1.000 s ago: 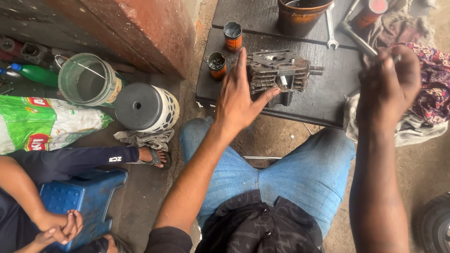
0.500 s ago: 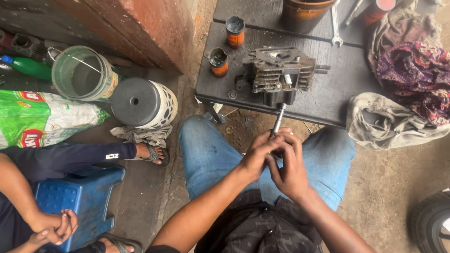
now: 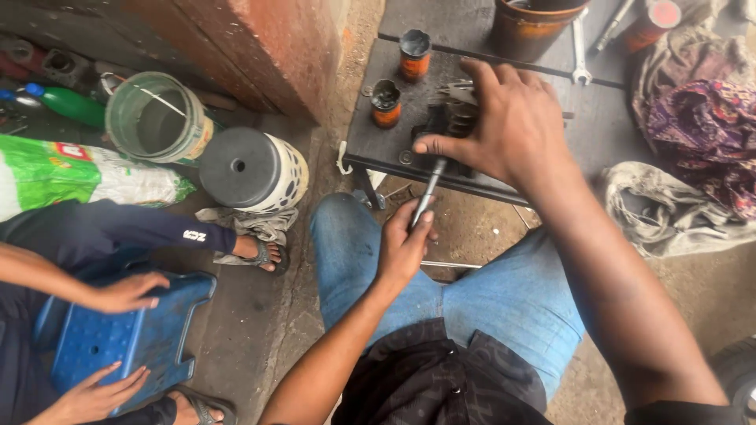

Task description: The recorder is assembling and inspecting a motorcycle engine cylinder head at a workbench.

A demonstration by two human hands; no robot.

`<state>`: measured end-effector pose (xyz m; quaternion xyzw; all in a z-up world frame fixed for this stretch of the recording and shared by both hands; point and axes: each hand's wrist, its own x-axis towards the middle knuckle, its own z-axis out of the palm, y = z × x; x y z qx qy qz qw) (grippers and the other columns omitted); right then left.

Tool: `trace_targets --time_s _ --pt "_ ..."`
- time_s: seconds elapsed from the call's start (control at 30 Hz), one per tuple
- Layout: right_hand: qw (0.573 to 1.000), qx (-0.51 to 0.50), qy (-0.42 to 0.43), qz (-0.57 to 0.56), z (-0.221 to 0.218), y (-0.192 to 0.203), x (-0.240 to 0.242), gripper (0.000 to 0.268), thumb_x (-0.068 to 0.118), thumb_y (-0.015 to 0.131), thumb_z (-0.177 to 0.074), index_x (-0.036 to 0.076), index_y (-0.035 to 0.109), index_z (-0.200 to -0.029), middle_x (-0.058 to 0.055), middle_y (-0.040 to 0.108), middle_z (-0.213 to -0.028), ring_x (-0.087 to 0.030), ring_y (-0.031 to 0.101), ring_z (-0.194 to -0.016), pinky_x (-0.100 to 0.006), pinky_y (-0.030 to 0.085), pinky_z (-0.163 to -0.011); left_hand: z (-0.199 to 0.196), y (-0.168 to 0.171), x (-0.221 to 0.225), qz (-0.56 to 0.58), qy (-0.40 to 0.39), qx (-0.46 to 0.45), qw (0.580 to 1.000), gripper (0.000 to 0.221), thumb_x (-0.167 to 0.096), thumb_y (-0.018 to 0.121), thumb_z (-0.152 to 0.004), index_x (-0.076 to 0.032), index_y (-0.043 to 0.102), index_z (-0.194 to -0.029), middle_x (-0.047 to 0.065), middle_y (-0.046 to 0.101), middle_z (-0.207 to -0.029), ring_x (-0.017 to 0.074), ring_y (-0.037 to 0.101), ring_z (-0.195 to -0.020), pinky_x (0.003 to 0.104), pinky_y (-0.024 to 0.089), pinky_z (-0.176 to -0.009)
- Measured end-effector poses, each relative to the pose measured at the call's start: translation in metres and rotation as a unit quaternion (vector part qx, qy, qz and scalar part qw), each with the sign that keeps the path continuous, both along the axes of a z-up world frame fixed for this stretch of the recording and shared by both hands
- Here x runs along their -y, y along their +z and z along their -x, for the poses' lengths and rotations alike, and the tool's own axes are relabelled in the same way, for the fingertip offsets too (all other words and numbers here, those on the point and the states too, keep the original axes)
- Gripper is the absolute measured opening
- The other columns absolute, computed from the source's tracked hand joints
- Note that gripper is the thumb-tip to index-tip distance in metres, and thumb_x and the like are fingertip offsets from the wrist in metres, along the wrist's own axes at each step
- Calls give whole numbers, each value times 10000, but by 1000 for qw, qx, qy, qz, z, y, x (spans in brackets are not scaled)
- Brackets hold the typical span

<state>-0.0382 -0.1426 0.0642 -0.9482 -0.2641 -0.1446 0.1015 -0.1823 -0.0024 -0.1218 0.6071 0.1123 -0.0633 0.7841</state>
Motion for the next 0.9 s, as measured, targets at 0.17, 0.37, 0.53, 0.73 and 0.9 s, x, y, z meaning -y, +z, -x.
trace_targets --time_s 0.17,0.37,0.53,0.73,0.9 --pt "981 -128 -109 98 -10 -15 8 1043 792 815 -640 94 606 -1386 -235 662 -1050 -382 666 -987 -531 497 -943 -12 10 -1 -47 -14 -16 999 339 -207 613 -1027 -54 655 -1326 -30 629 -749 28 583 -647 198 438 -498" --pt "991 -106 -35 -75 -17 -15 40 844 546 883 -738 88 654 -1409 -180 727 -1035 -333 707 -977 -464 555 -888 -16 16 -2 -97 -29 57 993 333 -200 628 -1033 -21 650 -1313 5 689 -802 66 665 -707 229 510 -598" --pt "992 -96 -5 -87 -14 -15 36 751 435 879 -764 100 672 -1403 -122 749 -957 -312 715 -942 -453 557 -855 -21 17 2 -117 -17 61 991 345 -194 640 -1020 15 634 -1293 17 700 -843 99 711 -732 261 570 -645" --pt "995 -73 -14 -62 -23 -13 36 692 429 884 -792 96 719 -1376 -139 750 -976 -318 717 -911 -449 559 -829 -24 21 0 -115 -18 82 990 356 -219 635 -1038 8 638 -1312 19 702 -842 97 720 -745 252 567 -659" --pt "989 -118 -12 -92 -27 -13 38 697 438 862 -804 69 708 -1375 -147 768 -983 -283 754 -865 -415 578 -803 -27 25 3 -120 -32 82 989 369 -228 630 -1044 10 629 -1325 25 708 -867 99 732 -765 254 570 -670"
